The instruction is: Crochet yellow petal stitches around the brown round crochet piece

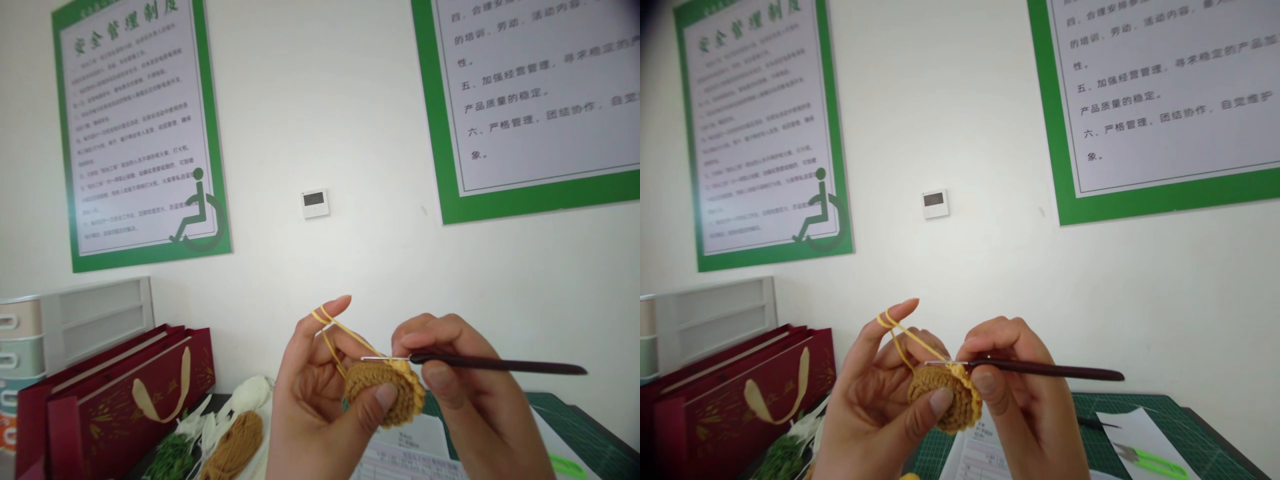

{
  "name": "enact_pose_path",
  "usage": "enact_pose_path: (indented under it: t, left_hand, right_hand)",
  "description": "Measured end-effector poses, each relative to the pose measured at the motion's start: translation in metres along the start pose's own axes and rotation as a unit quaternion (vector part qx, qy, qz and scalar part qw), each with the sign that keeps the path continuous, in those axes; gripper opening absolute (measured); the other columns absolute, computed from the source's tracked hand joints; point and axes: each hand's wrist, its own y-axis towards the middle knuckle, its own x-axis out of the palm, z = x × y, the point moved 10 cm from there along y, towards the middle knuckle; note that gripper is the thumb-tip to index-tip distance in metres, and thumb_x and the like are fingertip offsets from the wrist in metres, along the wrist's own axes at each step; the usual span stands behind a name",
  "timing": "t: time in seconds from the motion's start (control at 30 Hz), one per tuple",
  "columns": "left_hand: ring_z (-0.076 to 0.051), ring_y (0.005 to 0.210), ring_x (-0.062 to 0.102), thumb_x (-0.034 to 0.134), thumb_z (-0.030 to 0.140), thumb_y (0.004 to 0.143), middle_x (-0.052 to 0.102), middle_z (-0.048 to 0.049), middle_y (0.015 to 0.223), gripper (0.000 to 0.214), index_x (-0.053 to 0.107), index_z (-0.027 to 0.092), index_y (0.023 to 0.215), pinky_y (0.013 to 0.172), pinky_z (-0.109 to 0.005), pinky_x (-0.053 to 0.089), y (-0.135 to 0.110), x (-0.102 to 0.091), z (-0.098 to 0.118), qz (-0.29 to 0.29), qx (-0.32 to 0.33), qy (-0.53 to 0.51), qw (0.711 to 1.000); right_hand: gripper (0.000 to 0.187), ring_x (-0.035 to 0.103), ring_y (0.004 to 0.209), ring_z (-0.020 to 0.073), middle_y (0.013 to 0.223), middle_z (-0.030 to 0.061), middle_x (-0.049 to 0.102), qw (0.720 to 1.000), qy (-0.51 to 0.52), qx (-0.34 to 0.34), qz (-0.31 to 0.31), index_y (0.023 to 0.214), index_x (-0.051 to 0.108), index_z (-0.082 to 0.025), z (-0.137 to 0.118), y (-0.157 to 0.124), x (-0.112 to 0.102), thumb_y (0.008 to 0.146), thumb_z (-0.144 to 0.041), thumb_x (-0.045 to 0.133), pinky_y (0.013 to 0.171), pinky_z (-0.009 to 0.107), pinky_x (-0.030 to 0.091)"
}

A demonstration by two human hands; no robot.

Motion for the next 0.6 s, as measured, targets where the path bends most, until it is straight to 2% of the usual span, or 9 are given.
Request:
enact_pose_path:
  t: [0.13,0.33,0.47,0.6]
  left_hand:
    - [-0.014,0.075,0.065,0.087,0.011,0.075,0.068,0.0021,0.083,0.063,0.065,0.033,0.13,0.069,-0.024,0.055,0.0,0.001,0.003,0.001,0.016,-0.006,1.0]
    - [-0.015,0.077,0.064,0.088,0.01,0.074,0.069,0.0023,0.08,0.064,0.067,0.035,0.129,0.072,-0.026,0.055,-0.001,0.003,0.006,-0.006,0.042,0.001,0.999]
    - [-0.014,0.077,0.065,0.088,0.01,0.075,0.073,0.0008,0.081,0.063,0.066,0.033,0.129,0.07,-0.025,0.055,-0.001,0.003,0.01,-0.006,0.066,0.014,0.998]
    - [-0.014,0.075,0.066,0.088,0.011,0.074,0.074,0.0002,0.08,0.063,0.066,0.031,0.13,0.068,-0.024,0.056,-0.002,0.002,0.012,0.001,0.088,0.025,0.996]
  right_hand:
    - [0.01,0.068,0.095,0.0162,0.096,0.0025,0.071,0.998,0.034,-0.041,0.026,0.102,0.068,-0.029,-0.008,-0.002,0.0,0.098,-0.022,0.062,0.079,0.025,0.058]
    - [0.011,0.068,0.091,0.0155,0.095,0.0013,0.071,0.986,0.153,-0.023,0.055,0.107,0.065,-0.032,0.004,-0.005,0.003,0.102,-0.028,0.056,0.074,0.027,0.058]
    - [0.012,0.068,0.088,0.0158,0.092,0.001,0.073,0.986,0.159,-0.009,0.056,0.105,0.062,-0.031,0.011,-0.006,-0.001,0.104,-0.038,0.051,0.074,0.028,0.057]
    - [0.014,0.069,0.086,0.0169,0.092,0.0012,0.074,0.988,0.15,-0.013,0.036,0.107,0.059,-0.032,0.011,-0.006,-0.004,0.106,-0.039,0.046,0.073,0.03,0.056]
